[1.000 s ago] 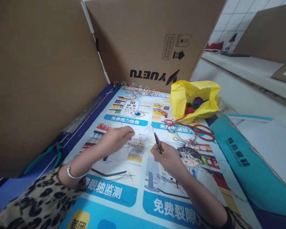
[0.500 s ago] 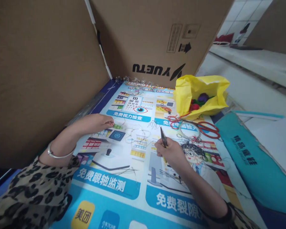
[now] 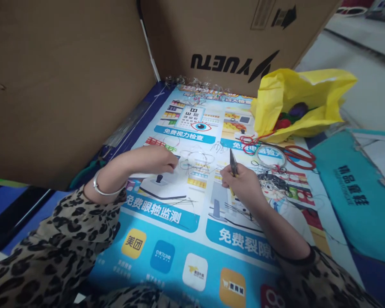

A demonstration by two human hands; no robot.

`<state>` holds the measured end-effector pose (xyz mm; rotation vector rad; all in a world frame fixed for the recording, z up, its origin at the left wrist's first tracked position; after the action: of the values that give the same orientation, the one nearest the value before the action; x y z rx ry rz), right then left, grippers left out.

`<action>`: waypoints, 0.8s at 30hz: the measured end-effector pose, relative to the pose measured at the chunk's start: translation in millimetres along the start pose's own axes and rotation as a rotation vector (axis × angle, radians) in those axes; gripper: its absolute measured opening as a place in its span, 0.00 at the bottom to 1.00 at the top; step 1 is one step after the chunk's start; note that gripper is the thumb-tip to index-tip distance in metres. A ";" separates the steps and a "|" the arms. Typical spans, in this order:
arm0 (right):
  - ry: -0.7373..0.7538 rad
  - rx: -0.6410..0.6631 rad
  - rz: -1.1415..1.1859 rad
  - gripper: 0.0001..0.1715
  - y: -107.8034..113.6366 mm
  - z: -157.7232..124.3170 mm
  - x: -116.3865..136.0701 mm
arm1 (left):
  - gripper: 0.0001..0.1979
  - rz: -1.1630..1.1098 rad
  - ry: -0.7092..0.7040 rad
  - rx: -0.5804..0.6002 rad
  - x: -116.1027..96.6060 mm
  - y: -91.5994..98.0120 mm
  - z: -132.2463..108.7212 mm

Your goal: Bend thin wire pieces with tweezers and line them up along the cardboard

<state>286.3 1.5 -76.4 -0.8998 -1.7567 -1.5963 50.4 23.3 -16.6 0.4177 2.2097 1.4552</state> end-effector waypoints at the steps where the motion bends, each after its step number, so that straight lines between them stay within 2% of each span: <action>1: 0.000 0.001 -0.005 0.11 0.1 -0.5 1.3 | 0.05 0.006 -0.029 0.039 -9.6 -4.8 -2.1; 6: 0.004 -0.003 0.003 0.11 1.4 -4.1 9.9 | 0.13 0.129 -0.108 0.128 -49.7 -25.4 -18.0; 8: 0.003 -0.003 0.017 0.10 1.4 -4.8 10.7 | 0.15 0.174 -0.112 0.129 -57.5 -32.9 -23.3; 10: 0.006 -0.006 0.041 0.10 1.2 -4.5 9.9 | 0.11 0.206 -0.127 0.094 -61.0 -39.2 -26.0; 14: 0.020 0.002 0.107 0.09 -0.4 -2.9 8.0 | 0.05 0.213 -0.197 0.092 -64.2 -49.7 -26.2; 17: 0.012 -0.001 0.138 0.09 -1.0 -2.5 7.7 | 0.04 0.179 -0.196 0.109 -65.1 -49.8 -26.0; 21: 0.014 0.006 0.160 0.10 -1.3 -2.7 8.0 | 0.07 0.089 -0.167 0.079 -57.3 -38.6 -25.9; 24: -0.006 0.004 0.138 0.10 -1.2 -2.0 6.1 | 0.08 0.034 -0.099 -0.049 -38.1 -22.9 -18.7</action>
<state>281.7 -0.1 -72.0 -1.0024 -1.6634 -1.5026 72.8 -18.8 -23.4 0.5020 2.0944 1.4705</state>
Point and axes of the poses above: each hand's wrist, its own z-axis towards the middle knuckle, its own y-axis out of the back of the hand, x = y × z, the point moved 4 cm from there along z, towards the middle knuckle, and after that the axes turned 5 degrees about y, right-handed, at the moved point
